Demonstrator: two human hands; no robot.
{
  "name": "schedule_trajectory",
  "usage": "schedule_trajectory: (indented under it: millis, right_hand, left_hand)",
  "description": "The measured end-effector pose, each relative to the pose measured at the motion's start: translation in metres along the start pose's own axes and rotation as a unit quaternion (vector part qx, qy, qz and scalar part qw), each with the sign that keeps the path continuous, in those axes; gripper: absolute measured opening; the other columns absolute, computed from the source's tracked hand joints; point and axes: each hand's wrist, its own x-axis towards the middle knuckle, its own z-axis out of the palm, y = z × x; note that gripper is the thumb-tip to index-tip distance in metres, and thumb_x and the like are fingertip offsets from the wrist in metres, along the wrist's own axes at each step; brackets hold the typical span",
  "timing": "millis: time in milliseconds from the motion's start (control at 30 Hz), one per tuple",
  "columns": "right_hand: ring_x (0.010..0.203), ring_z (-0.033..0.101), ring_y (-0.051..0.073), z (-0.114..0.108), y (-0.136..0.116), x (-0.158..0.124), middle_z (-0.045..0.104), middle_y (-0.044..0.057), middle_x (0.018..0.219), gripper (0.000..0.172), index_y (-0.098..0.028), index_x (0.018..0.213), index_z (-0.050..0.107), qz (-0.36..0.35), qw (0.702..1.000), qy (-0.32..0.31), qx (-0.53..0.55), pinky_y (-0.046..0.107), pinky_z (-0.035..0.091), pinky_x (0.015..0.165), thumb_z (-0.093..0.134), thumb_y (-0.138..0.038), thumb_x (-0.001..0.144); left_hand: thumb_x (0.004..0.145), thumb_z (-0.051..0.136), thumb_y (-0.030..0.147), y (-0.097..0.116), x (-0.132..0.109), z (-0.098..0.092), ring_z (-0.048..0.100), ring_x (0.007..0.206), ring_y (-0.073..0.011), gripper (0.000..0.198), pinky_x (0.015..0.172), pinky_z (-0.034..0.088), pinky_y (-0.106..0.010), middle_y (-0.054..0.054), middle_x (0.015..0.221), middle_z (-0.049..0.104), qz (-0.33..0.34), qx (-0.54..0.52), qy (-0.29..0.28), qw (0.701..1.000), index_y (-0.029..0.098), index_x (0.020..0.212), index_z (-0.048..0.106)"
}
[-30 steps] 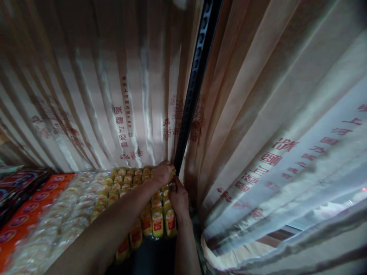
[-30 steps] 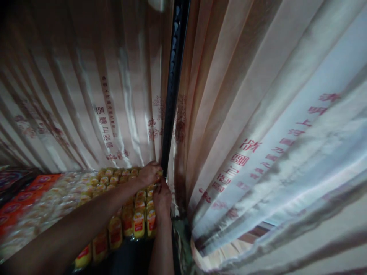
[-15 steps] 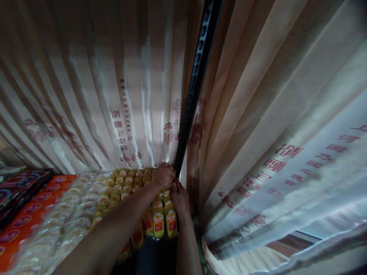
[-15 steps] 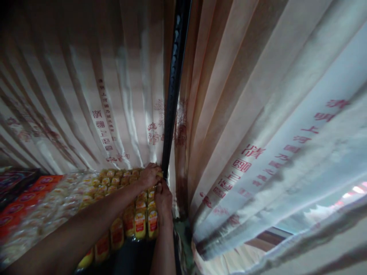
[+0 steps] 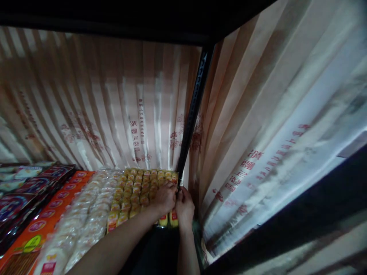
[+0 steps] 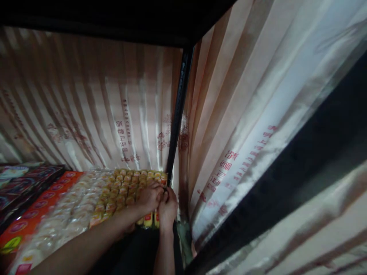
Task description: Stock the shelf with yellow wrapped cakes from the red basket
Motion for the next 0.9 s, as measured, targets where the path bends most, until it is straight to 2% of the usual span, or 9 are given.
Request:
schedule_trajectory:
  millis: [167, 333, 567, 900]
  right_hand:
    - [0.101, 0.059, 0.025, -0.013, -0.005, -0.031, 0.065, 0.015, 0.107, 0.047, -0.009, 0.102, 0.064, -0.009, 1.000, 0.002, 0.007, 0.037, 0.043, 0.091, 0.033, -0.035, 0.078]
    - [0.095, 0.061, 0.023, -0.024, -0.013, -0.073, 0.067, 0.014, 0.103, 0.046, -0.011, 0.101, 0.065, -0.037, 0.999, -0.030, -0.002, 0.034, 0.045, 0.088, 0.032, -0.036, 0.082]
    - [0.088, 0.063, 0.020, -0.020, -0.013, -0.129, 0.068, 0.011, 0.097, 0.040, -0.015, 0.093, 0.068, -0.051, 0.995, -0.079, -0.018, 0.030, 0.047, 0.082, 0.034, -0.031, 0.081]
    - [0.095, 0.059, 0.019, -0.013, -0.018, -0.208, 0.065, 0.013, 0.101, 0.040, -0.012, 0.100, 0.064, -0.104, 0.966, -0.233, -0.053, 0.032, 0.045, 0.089, 0.029, -0.024, 0.085]
  left_hand:
    - [0.085, 0.039, 0.013, 0.023, -0.039, -0.011, 0.054, 0.091, -0.0165, 0.025, 0.087, 0.043, -0.029, -0.006, 0.092, 0.062, -0.023, -0.024, -0.031, 0.999, 0.017, 0.084, 0.064]
    - [0.086, 0.036, 0.011, 0.033, -0.083, -0.018, 0.056, 0.091, -0.0153, 0.028, 0.084, 0.044, -0.025, -0.007, 0.095, 0.062, -0.053, -0.086, -0.025, 0.995, 0.014, 0.095, 0.062]
    - [0.084, 0.035, 0.009, 0.030, -0.147, -0.024, 0.056, 0.087, -0.0146, 0.027, 0.082, 0.045, -0.026, -0.005, 0.092, 0.061, -0.106, -0.099, -0.042, 0.988, 0.016, 0.093, 0.060]
    - [0.085, 0.039, 0.016, 0.015, -0.243, -0.013, 0.056, 0.086, -0.0136, 0.021, 0.081, 0.045, -0.024, -0.005, 0.090, 0.059, -0.206, -0.115, 0.000, 0.972, 0.017, 0.089, 0.059]
